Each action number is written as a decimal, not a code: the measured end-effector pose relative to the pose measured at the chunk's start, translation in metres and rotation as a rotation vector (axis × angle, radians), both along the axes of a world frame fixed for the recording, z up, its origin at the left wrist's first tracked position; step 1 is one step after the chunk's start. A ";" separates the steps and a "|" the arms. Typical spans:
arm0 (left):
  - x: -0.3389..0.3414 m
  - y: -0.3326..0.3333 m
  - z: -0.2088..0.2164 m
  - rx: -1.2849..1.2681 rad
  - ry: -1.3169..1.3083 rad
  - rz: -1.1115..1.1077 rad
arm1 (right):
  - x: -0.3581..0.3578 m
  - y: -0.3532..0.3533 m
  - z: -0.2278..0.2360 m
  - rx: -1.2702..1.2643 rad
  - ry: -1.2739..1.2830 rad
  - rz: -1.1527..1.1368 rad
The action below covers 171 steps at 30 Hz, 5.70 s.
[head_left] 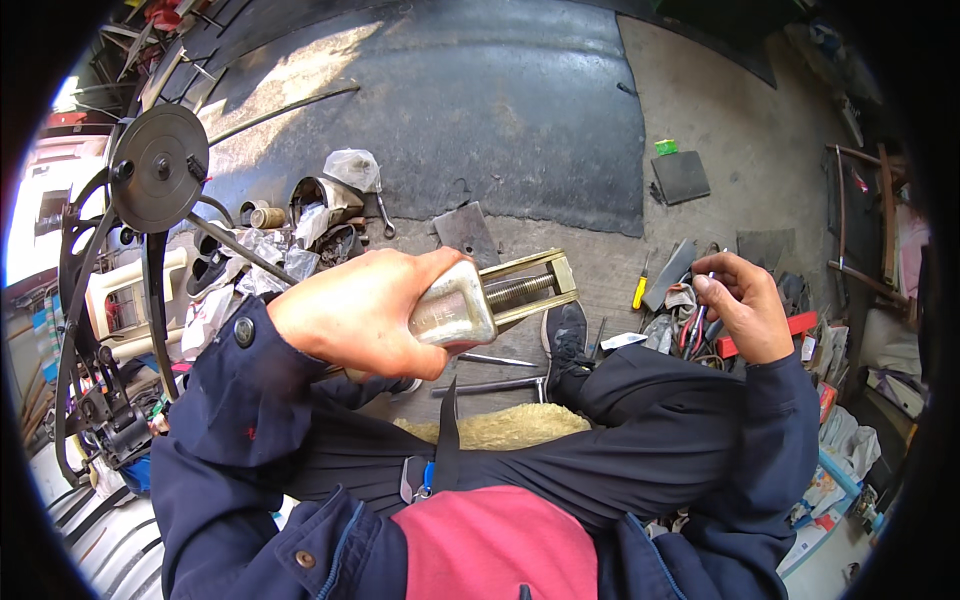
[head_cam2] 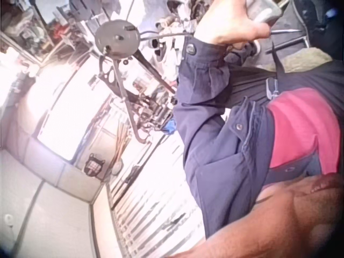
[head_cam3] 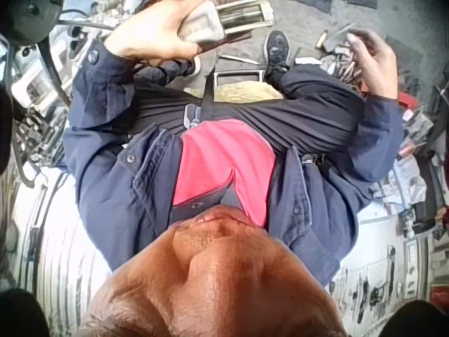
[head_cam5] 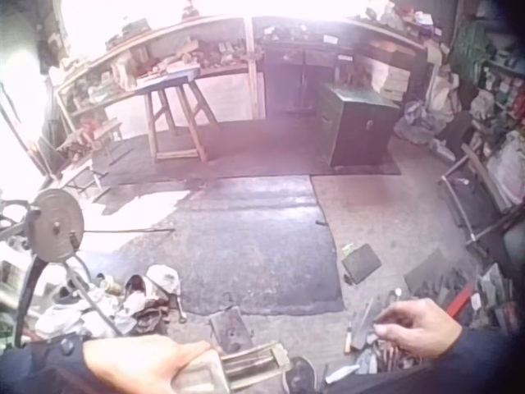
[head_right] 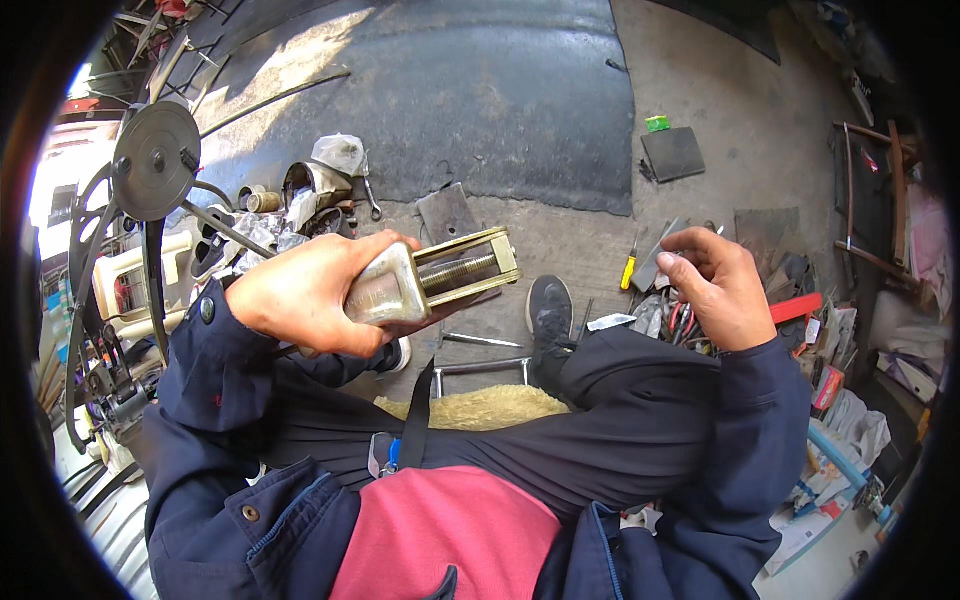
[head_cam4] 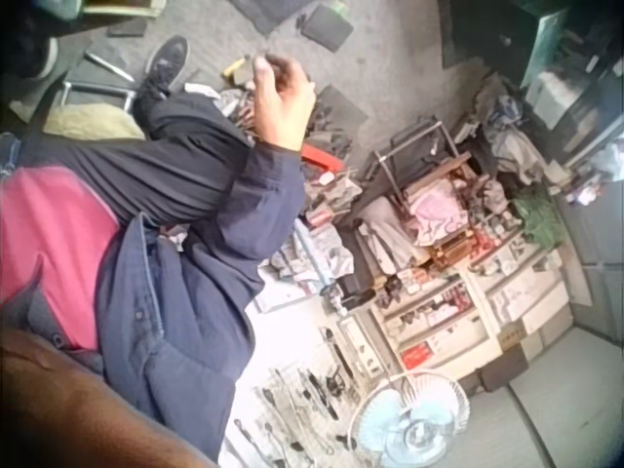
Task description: The person assembles a metal bracket by inserting a black rubber strip into its channel, then applies a viscous substance from a syringe into the same channel. They handle a flat metal piece and a small cylindrical object, placing them aside.
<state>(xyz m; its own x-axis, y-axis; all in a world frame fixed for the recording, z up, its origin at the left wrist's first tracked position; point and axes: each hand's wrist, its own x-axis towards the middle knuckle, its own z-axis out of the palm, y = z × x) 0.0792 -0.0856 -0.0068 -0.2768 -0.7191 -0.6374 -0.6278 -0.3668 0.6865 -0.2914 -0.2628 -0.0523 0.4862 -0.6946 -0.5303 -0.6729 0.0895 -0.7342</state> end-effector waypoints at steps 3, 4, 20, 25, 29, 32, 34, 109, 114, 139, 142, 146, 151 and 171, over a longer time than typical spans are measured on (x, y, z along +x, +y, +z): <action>-0.004 -0.001 0.004 -0.003 -0.068 -0.036 | 0.000 -0.002 0.001 0.017 0.005 0.008; -0.005 -0.001 0.005 -0.009 -0.086 -0.051 | 0.000 -0.002 0.001 0.021 0.005 0.009; 0.001 -0.001 -0.002 0.017 0.013 0.011 | 0.001 -0.003 0.002 0.048 0.016 -0.004; 0.000 -0.004 0.005 0.109 0.027 0.054 | -0.003 -0.008 -0.001 0.062 0.021 0.018; -0.004 -0.005 0.009 0.221 0.022 0.088 | -0.018 -0.024 -0.015 0.043 0.072 0.024; -0.012 -0.002 0.005 0.005 -0.038 0.026 | -0.040 -0.041 -0.030 0.088 0.019 -0.085; -0.012 0.001 0.006 0.009 -0.072 0.019 | -0.056 -0.055 -0.042 0.082 0.063 -0.137; -0.017 0.039 -0.032 -0.178 -0.089 0.186 | -0.324 0.455 -0.262 -0.296 0.665 -1.278; -0.017 0.038 -0.028 -0.178 -0.155 0.173 | -0.420 0.479 -0.265 -0.543 0.717 -1.649; -0.034 0.041 -0.012 -0.541 -0.722 -0.107 | -0.494 0.422 -0.248 -0.321 0.790 -1.305; -0.042 0.043 -0.009 -0.409 -0.610 0.041 | -0.495 0.421 -0.240 -0.282 0.817 -1.222; -0.049 0.045 0.001 -0.374 -0.825 -0.005 | -0.491 0.416 -0.233 -0.311 0.819 -1.185; -0.035 0.043 -0.013 -0.398 -0.707 0.052 | -0.483 0.414 -0.225 -0.397 0.881 -1.085; -0.024 0.041 -0.025 -0.234 -0.271 0.120 | -0.487 0.452 -0.174 -0.832 -0.135 -1.772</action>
